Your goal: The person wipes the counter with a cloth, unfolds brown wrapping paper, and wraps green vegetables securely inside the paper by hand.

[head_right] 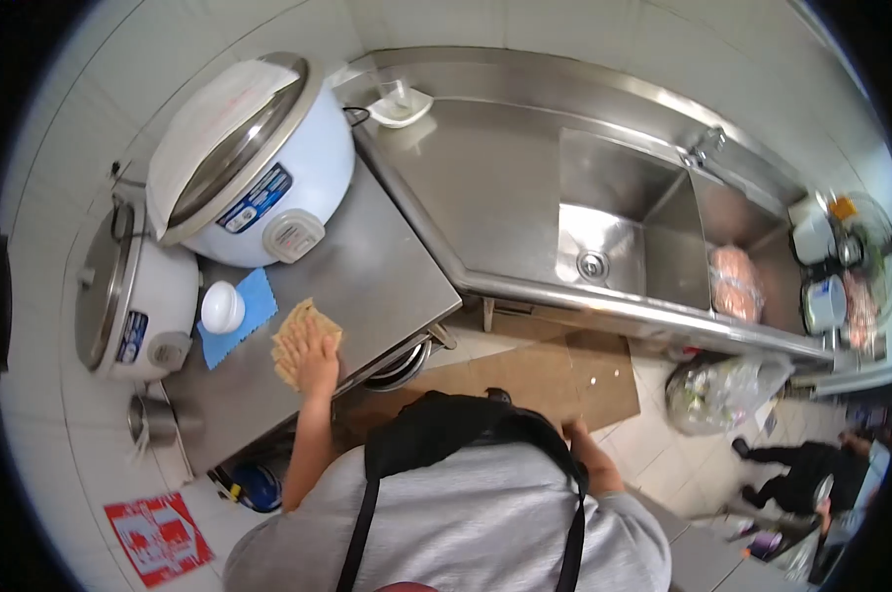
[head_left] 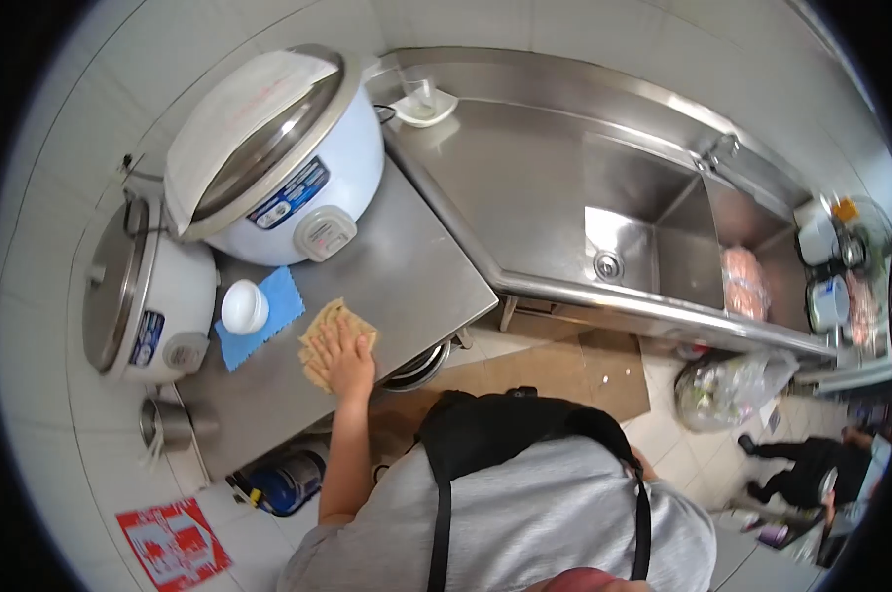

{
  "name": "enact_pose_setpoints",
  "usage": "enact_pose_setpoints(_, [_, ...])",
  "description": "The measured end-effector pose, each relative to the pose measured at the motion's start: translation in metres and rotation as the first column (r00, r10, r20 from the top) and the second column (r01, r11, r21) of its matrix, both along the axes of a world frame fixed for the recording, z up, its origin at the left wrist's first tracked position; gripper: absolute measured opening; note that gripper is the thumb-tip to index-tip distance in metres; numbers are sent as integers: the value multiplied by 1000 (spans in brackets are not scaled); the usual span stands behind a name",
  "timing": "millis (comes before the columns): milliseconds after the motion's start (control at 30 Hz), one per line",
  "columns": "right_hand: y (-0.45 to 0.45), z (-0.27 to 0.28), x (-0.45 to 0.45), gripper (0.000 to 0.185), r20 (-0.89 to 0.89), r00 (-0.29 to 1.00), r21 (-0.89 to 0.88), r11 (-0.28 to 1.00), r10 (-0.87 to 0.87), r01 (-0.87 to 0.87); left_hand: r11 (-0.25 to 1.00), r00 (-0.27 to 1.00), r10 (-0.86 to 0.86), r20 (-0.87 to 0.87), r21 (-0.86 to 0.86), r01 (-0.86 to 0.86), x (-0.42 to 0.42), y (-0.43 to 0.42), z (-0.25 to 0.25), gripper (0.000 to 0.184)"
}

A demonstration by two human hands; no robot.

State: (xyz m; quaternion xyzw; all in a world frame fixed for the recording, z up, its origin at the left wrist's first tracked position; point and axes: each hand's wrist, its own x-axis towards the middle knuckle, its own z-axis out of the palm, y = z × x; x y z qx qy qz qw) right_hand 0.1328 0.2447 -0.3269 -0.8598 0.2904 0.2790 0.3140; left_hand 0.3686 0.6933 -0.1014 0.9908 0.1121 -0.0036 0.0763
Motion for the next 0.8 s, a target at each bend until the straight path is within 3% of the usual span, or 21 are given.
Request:
enact_pose_setpoints(167, [-42,-25,-70,34,-283,953,62,990,-104,126,997,995,83,49,-3,-83,-14,17,-12,57])
enact_pose_setpoints(367, [-60,-19,-31,32,-152,988,176,983,-19,46,996,993,58,99,-74,-50,-16,17,-7,57])
enact_pose_setpoints(500, [-61,-15,24,31,24,985,207,963,169,-171,997,990,70,125,-35,-67,-30,23,-10,56])
enact_pose_setpoints(533, [-61,-14,41,30,112,941,166,928,320,-335,997,987,78,137,-17,-77,-40,28,-12,55])
enact_pose_setpoints(567, [-62,-8,60,30,252,815,62,831,523,-552,994,982,110,152,-31,-106,-46,36,-8,55])
enact_pose_setpoints(600, [-61,5,83,30,336,734,17,775,591,-632,990,976,135,168,9,-138,-49,48,-8,55])
enact_pose_setpoints(633, [-60,18,102,30,367,762,76,799,534,-597,987,970,148,195,38,-158,-54,61,-11,55])
enact_pose_setpoints(667, [-51,42,125,27,61,997,373,926,41,-61,973,957,114,265,166,-162,-59,78,-19,55])
enact_pose_setpoints(700, [-52,82,142,31,229,961,428,870,157,-244,986,942,164,294,-44,-158,-63,93,-25,55])
enact_pose_setpoints(733, [-47,135,164,38,222,951,317,906,216,-280,985,946,132,296,70,-160,-67,93,-10,54])
enact_pose_setpoints(767, [-54,176,183,40,352,898,245,900,264,-361,984,946,180,268,-67,-168,-69,100,-11,54])
enact_pose_setpoints(800, [-53,227,198,37,285,940,302,913,189,-275,980,943,186,276,-116,-160,-69,111,-28,54])
